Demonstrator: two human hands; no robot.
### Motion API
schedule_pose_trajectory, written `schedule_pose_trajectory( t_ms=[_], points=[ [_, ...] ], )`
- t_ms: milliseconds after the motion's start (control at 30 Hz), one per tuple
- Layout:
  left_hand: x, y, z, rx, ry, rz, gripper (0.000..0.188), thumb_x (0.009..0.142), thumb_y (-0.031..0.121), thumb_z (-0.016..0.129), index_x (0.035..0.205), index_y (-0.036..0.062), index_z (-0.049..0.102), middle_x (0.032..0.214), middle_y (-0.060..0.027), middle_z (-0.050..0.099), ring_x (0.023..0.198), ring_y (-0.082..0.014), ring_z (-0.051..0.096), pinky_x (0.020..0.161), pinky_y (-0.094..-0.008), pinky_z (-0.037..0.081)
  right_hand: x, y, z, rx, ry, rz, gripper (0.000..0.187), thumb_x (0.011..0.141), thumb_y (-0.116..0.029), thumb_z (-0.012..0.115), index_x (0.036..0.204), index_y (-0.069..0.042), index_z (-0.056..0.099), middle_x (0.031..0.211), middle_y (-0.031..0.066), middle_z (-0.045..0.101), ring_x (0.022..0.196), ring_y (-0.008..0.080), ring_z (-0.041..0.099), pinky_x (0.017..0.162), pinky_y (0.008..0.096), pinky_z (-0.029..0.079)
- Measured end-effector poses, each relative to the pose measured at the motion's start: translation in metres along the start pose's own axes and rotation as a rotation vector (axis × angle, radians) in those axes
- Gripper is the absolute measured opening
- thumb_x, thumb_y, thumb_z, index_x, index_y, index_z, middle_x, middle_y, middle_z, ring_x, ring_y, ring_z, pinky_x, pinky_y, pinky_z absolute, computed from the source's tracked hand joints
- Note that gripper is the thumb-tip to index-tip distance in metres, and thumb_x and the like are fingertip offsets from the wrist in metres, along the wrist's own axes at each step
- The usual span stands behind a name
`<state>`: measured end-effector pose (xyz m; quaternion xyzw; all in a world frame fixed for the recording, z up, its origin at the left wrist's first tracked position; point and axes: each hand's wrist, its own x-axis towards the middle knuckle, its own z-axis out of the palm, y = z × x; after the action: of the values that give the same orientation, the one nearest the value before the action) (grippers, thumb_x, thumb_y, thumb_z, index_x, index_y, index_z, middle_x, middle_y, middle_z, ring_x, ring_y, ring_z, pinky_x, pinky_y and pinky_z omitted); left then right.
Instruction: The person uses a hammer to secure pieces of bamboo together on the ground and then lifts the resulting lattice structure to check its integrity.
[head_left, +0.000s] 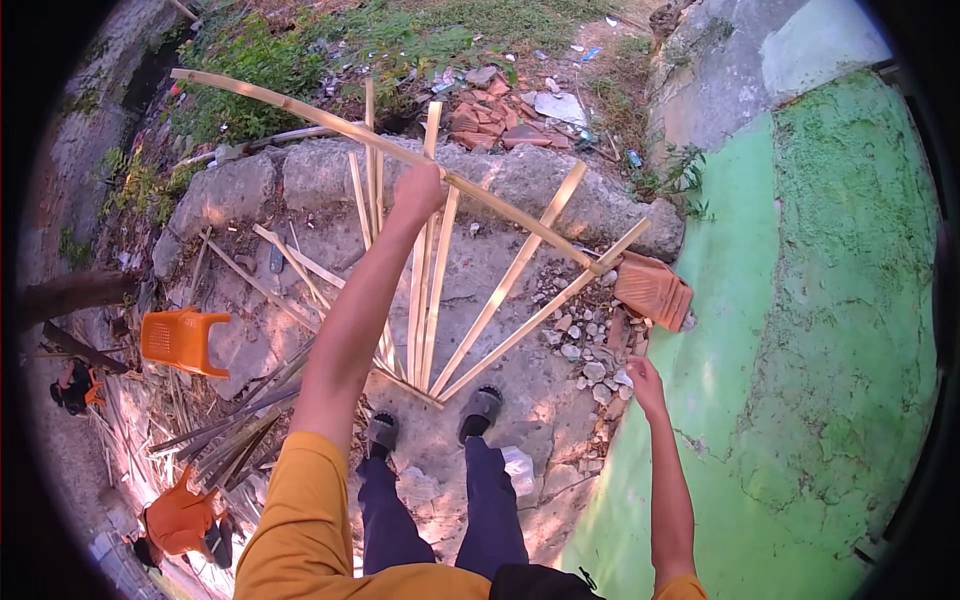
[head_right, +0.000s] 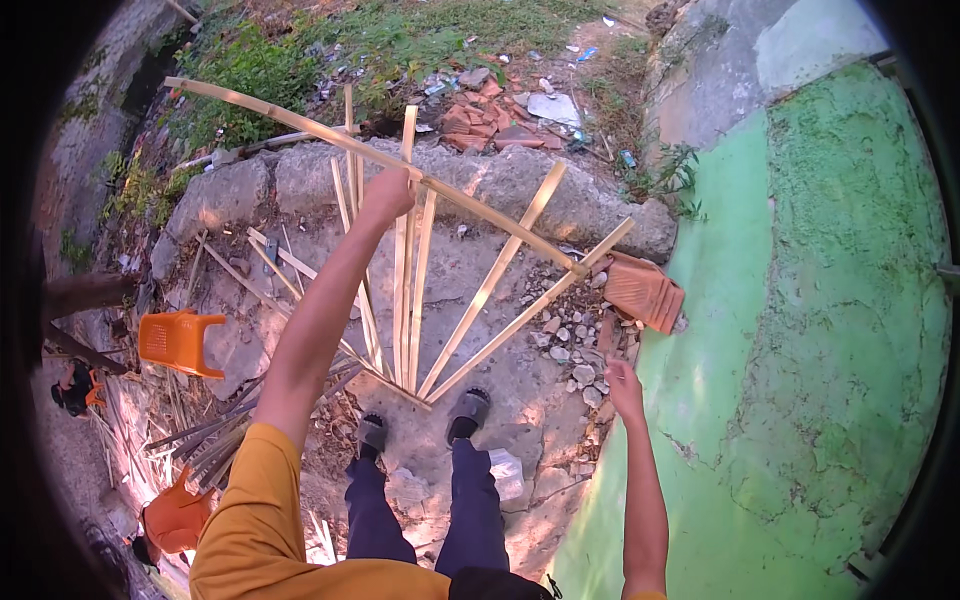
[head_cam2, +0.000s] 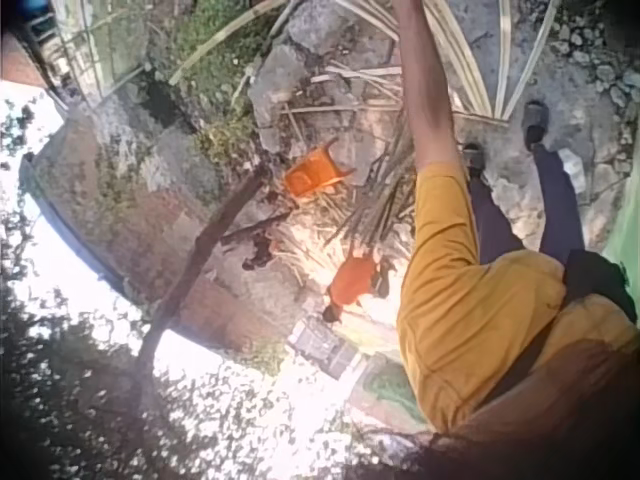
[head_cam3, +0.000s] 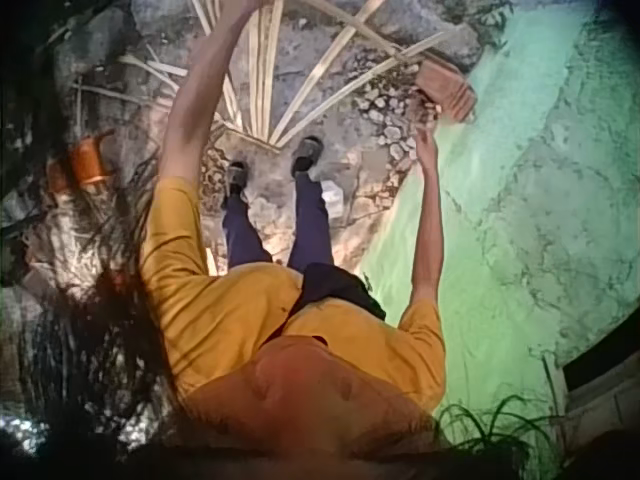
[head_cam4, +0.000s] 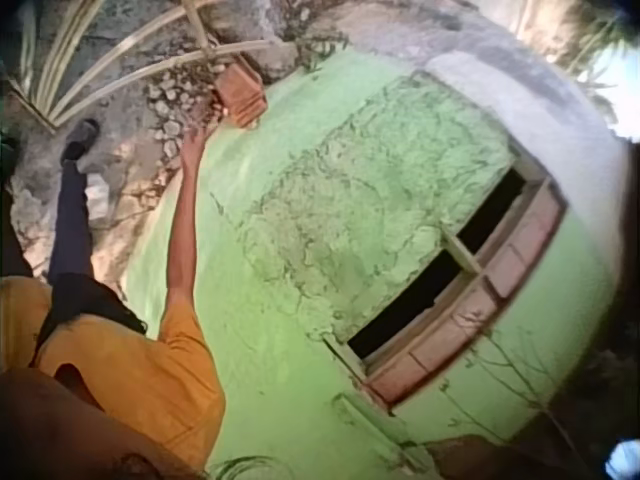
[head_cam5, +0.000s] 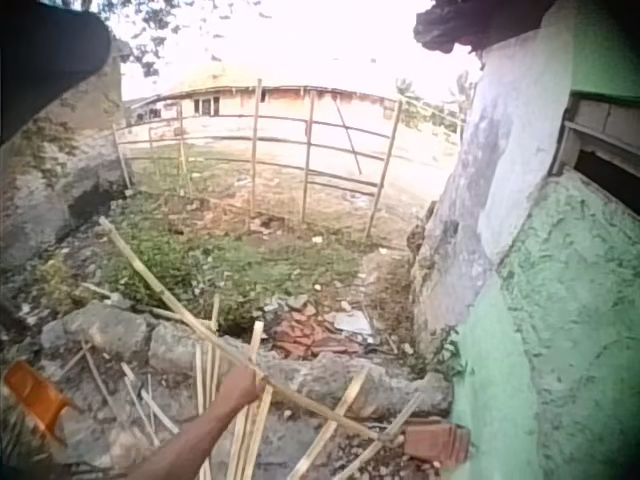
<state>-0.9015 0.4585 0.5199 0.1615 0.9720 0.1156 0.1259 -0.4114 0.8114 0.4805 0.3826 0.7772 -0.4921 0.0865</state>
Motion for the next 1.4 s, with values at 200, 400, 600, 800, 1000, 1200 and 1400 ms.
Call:
schedule_pose_trajectory(
  t_ms=[200,400,600,800,1000,1200,1400],
  points=[
    [-0.145,0.090,0.019,-0.515,-0.349,0.455,0.033,0.089,0.016,0.064,0.119,0.0024,0.063,0.102,-0.0209,0.071,0.095,-0.0342,0.070,0.085,-0.0413,0.056,-0.139,0.100,0.019,-0.257,-0.183,0.252,0.030,0.085,-0.019,0.067,0.113,-0.006,0.065,0.096,0.0154,0.073,0.088,0.0267,0.071,0.081,0.0353,0.055],
    [-0.323,0.038,0.029,-0.916,-0.840,0.254,0.035,0.094,0.019,0.064,0.125,0.0035,0.061,0.104,-0.0152,0.072,0.095,-0.0242,0.071,0.086,-0.0380,0.057,-0.269,0.149,0.036,-0.364,-0.362,0.393,0.028,0.088,-0.015,0.061,0.113,-0.007,0.067,0.095,0.0115,0.074,0.087,0.0196,0.071,0.083,0.0322,0.055],
    [-0.524,-0.109,0.056,-0.285,-0.974,-0.133,0.052,0.082,0.041,0.073,0.119,0.0056,0.065,0.101,-0.0197,0.072,0.093,-0.0318,0.071,0.087,-0.0397,0.055,-0.346,0.166,0.055,0.040,-0.312,0.485,0.028,0.088,-0.003,0.053,0.113,-0.004,0.066,0.092,0.0116,0.071,0.084,0.0208,0.070,0.076,0.0326,0.056],
    [-0.635,-0.229,0.049,-0.200,-1.016,-0.350,0.059,0.078,0.047,0.073,0.120,0.0067,0.066,0.108,-0.0183,0.071,0.104,-0.0344,0.067,0.094,-0.0417,0.052,-0.399,0.149,0.054,0.278,-0.252,0.630,0.029,0.089,-0.002,0.051,0.115,-0.007,0.063,0.091,0.0099,0.071,0.080,0.0185,0.070,0.067,0.0305,0.054],
    [-0.640,-0.245,0.048,-0.443,-0.898,-0.499,0.056,0.083,0.042,0.073,0.123,0.0047,0.064,0.103,-0.0165,0.072,0.097,-0.0289,0.070,0.088,-0.0386,0.054,-0.433,0.146,0.070,0.301,-0.247,0.662,0.025,0.092,-0.007,0.054,0.116,-0.008,0.063,0.098,0.0113,0.072,0.083,0.0189,0.071,0.068,0.0321,0.054],
    [-0.625,-0.207,0.045,-0.721,-0.733,-0.495,0.043,0.089,0.031,0.070,0.119,0.0004,0.064,0.092,-0.0117,0.072,0.083,-0.0189,0.069,0.078,-0.0322,0.054,-0.448,0.147,0.089,0.203,-0.311,0.647,0.024,0.093,-0.009,0.054,0.116,-0.008,0.062,0.100,0.0123,0.073,0.088,0.0201,0.072,0.070,0.0335,0.055],
    [-0.623,-0.180,0.046,-0.796,-0.679,-0.519,0.038,0.088,0.025,0.072,0.115,0.0000,0.064,0.087,-0.0091,0.071,0.076,-0.0139,0.068,0.070,-0.0291,0.054,-0.440,0.154,0.084,0.193,-0.317,0.625,0.025,0.093,-0.009,0.052,0.117,-0.008,0.062,0.100,0.0124,0.073,0.089,0.0212,0.071,0.072,0.0349,0.055]
  ],
)
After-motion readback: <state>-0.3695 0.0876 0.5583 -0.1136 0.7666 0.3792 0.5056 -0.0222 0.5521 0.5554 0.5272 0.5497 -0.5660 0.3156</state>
